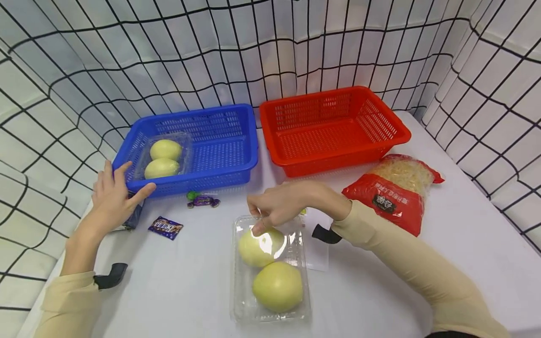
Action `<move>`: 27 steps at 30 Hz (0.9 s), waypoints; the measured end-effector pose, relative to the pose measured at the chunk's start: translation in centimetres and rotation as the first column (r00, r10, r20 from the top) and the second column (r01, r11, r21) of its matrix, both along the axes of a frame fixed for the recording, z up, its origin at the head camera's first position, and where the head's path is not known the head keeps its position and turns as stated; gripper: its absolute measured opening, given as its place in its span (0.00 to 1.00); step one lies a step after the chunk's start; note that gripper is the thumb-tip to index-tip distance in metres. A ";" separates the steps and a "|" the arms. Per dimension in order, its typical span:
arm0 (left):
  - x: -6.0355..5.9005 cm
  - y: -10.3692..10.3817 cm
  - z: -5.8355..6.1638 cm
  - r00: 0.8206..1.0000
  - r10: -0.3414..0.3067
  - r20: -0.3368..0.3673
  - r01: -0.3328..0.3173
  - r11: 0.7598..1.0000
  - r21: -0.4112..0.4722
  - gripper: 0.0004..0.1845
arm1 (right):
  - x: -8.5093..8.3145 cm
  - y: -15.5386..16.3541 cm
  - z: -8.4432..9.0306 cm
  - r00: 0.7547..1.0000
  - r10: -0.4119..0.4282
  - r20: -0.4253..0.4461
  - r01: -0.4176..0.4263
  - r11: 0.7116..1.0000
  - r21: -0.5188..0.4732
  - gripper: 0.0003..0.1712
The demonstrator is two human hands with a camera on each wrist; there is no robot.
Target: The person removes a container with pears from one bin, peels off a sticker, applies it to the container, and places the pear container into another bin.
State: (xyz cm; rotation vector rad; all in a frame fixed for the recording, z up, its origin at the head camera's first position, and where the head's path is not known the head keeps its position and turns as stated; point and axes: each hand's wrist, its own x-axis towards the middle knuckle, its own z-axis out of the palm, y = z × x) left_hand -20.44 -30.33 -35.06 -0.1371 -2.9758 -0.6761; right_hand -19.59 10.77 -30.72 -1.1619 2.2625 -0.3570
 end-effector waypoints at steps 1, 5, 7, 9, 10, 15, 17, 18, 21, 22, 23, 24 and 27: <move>0.0 0.0 0.0 1.000 0.000 -0.003 0.000 1.000 0.000 0.54 | -0.3 -0.2 -0.3 0.999 0.000 0.039 0.000 1.000 0.001 0.20; -0.1 -0.1 -0.1 1.000 -0.006 0.001 0.006 1.000 -0.020 0.53 | -0.9 -0.7 -1.6 0.979 -0.020 0.203 0.023 1.000 -0.012 0.20; -0.1 -0.1 -0.1 1.000 -0.008 0.008 0.008 1.000 -0.029 0.52 | -1.0 -0.8 -2.2 0.966 -0.037 0.255 0.042 0.999 -0.015 0.21; 0.1 0.1 -0.1 1.000 -0.005 0.004 0.005 0.999 -0.045 0.52 | -1.0 -0.9 -2.7 0.961 -0.054 0.273 0.062 0.998 -0.024 0.21; 0.3 0.4 0.1 1.000 -0.004 -0.008 0.004 0.998 -0.055 0.52 | -0.9 -0.9 -2.9 0.961 -0.060 0.270 0.071 0.997 -0.032 0.20; 2.4 4.5 2.0 0.963 -0.130 -0.234 0.117 0.991 -0.068 0.46 | -0.6 0.0 -3.3 0.982 -0.091 0.167 0.113 0.985 -0.131 0.18; 3.4 6.9 2.5 0.896 -0.269 -0.353 0.264 0.962 -0.063 0.40 | -0.3 1.0 -3.4 0.988 -0.139 0.074 0.150 0.971 -0.186 0.17; 3.9 8.0 2.6 0.863 -0.340 -0.374 0.344 0.937 -0.061 0.37 | -0.2 1.6 -3.5 0.985 -0.173 0.024 0.174 0.961 -0.213 0.16; 5.3 10.6 2.6 0.795 -0.540 -0.276 0.558 0.830 -0.014 0.32 | 0.5 3.3 -3.9 0.949 -0.289 -0.123 0.252 0.934 -0.252 0.16; 5.6 11.2 2.5 0.787 -0.585 -0.197 0.602 0.798 0.031 0.31 | 0.7 3.8 -4.1 0.931 -0.324 -0.170 0.278 0.928 -0.247 0.17; 6.0 11.7 2.2 0.786 -0.610 -0.101 0.618 0.782 0.083 0.32 | 0.8 4.3 -4.4 0.914 -0.353 -0.199 0.304 0.923 -0.237 0.19; 6.3 12.1 1.8 0.778 -0.628 -0.017 0.625 0.771 0.122 0.33 | 1.0 4.7 -4.6 0.900 -0.375 -0.221 0.327 0.918 -0.223 0.22; 6.5 13.0 0.1 0.742 -0.653 0.152 0.623 0.756 0.200 0.38 | 1.1 5.7 -5.3 0.874 -0.416 -0.252 0.378 0.907 -0.188 0.26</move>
